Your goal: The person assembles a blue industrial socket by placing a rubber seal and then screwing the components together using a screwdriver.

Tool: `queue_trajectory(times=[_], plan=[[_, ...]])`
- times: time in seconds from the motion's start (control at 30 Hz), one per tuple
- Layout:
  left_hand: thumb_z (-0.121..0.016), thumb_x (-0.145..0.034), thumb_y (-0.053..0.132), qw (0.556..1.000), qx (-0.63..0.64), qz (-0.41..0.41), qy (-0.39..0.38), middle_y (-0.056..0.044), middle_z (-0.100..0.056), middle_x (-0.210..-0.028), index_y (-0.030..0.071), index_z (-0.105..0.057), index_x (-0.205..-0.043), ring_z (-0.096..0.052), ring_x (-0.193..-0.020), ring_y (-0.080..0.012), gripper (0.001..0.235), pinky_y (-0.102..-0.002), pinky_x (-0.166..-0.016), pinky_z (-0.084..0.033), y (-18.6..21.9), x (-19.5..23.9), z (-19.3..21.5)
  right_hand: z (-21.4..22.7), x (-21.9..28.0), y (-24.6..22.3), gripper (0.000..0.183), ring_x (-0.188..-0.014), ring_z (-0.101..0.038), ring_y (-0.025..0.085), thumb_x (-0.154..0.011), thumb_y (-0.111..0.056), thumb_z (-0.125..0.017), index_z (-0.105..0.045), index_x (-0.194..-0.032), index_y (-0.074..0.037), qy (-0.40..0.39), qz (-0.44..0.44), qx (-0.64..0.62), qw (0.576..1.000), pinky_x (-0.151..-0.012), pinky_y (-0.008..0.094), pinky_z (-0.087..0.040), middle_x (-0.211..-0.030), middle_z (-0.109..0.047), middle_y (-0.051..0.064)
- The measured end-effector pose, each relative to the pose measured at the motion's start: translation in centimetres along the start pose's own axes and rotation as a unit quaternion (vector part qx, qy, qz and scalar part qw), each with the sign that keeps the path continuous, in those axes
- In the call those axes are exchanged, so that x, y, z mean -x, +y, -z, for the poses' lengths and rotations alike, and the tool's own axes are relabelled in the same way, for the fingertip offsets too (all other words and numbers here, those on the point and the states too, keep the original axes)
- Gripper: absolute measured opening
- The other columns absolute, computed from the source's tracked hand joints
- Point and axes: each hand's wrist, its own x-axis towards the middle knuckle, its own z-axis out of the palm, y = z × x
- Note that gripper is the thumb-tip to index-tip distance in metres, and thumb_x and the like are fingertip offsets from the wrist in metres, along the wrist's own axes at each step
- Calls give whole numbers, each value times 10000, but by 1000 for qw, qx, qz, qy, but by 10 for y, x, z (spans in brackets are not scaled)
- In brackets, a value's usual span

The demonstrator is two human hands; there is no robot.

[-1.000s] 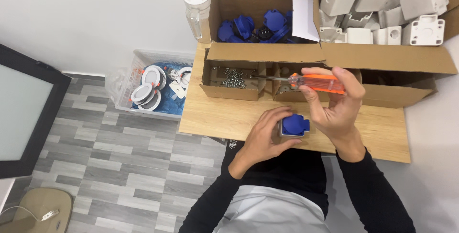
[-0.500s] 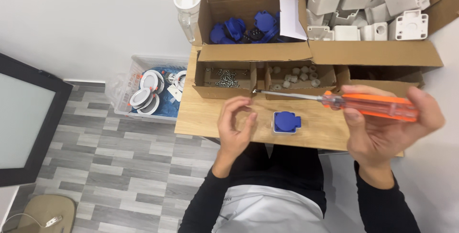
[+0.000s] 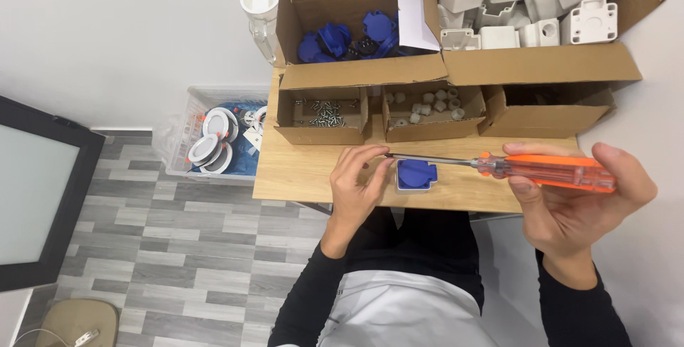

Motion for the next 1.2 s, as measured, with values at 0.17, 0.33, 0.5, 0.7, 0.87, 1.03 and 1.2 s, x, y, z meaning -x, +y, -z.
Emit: queue_trajectory(times=[0.17, 0.33, 0.5, 0.7, 0.87, 1.03, 1.2], plan=[[-806, -1020, 115, 1000, 1, -1, -2, -80, -805, -1076, 63, -775, -1132, -732, -980, -225, 128, -314, -752, -578, 1, 2, 0, 3, -7, -8, 678, -866, -716, 382, -1064, -132, -790, -300, -1501, 39, -35, -7, -27, 999, -954, 391, -439, -1495, -466, 158], [-791, -1028, 118, 1000, -6, -23, 8, -100, -806, -1065, 48, -771, -1127, -750, -964, -239, 123, -329, -754, -591, -1, 2, -1, 5, -4, -5, 661, -1029, -571, 354, -1041, -131, -811, -340, -1469, 45, -14, 3, -9, 1000, -976, 431, -419, -1481, -365, 145], [-814, -1005, 55, 995, -57, -83, 20, -94, -785, -1050, 36, -760, -1095, -737, -959, -253, 106, -353, -865, -605, 3, -2, -1, 6, -12, -11, 681, -806, -742, 457, -1052, -105, -766, -279, -1509, 26, -36, 0, -44, 998, -872, 430, -530, -1565, -306, 128], [-823, -1002, 65, 993, -79, -88, 13, -81, -772, -1040, 42, -771, -1084, -721, -937, -248, 100, -347, -838, -598, 5, -1, 0, 11, -13, -8, 673, -861, -774, 447, -1066, -110, -774, -291, -1505, 56, -41, 31, -35, 998, -882, 397, -493, -1601, -346, 100], [-827, -1008, 76, 987, -112, -112, 5, -69, -770, -1035, 44, -791, -1071, -699, -916, -248, 79, -350, -806, -588, 8, -2, 2, 16, -39, -22, 574, -953, -826, 476, -1079, -61, -692, -262, -1458, -60, -121, 18, -101, 987, -784, 304, -484, -974, -723, 262], [-831, -1024, 106, 971, -184, -150, -9, -26, -784, -1064, 81, -806, -1069, -675, -872, -217, 57, -331, -724, -514, 17, 0, 4, 21, -58, -38, 573, -995, -808, 463, -1054, 44, -643, -259, -1459, -85, -179, -4, -181, 967, -963, 566, -724, -1145, -695, 371], [-780, -1061, 64, 977, -144, -127, -95, -78, -757, -1103, 42, -745, -1135, -656, -884, -260, 84, -375, -739, -511, 30, 1, 7, 25, -69, -43, 594, -1037, -828, 505, -1038, 82, -595, -252, -1470, -141, -232, 3, -236, 944, -944, 603, -780, -1159, -685, 414]])
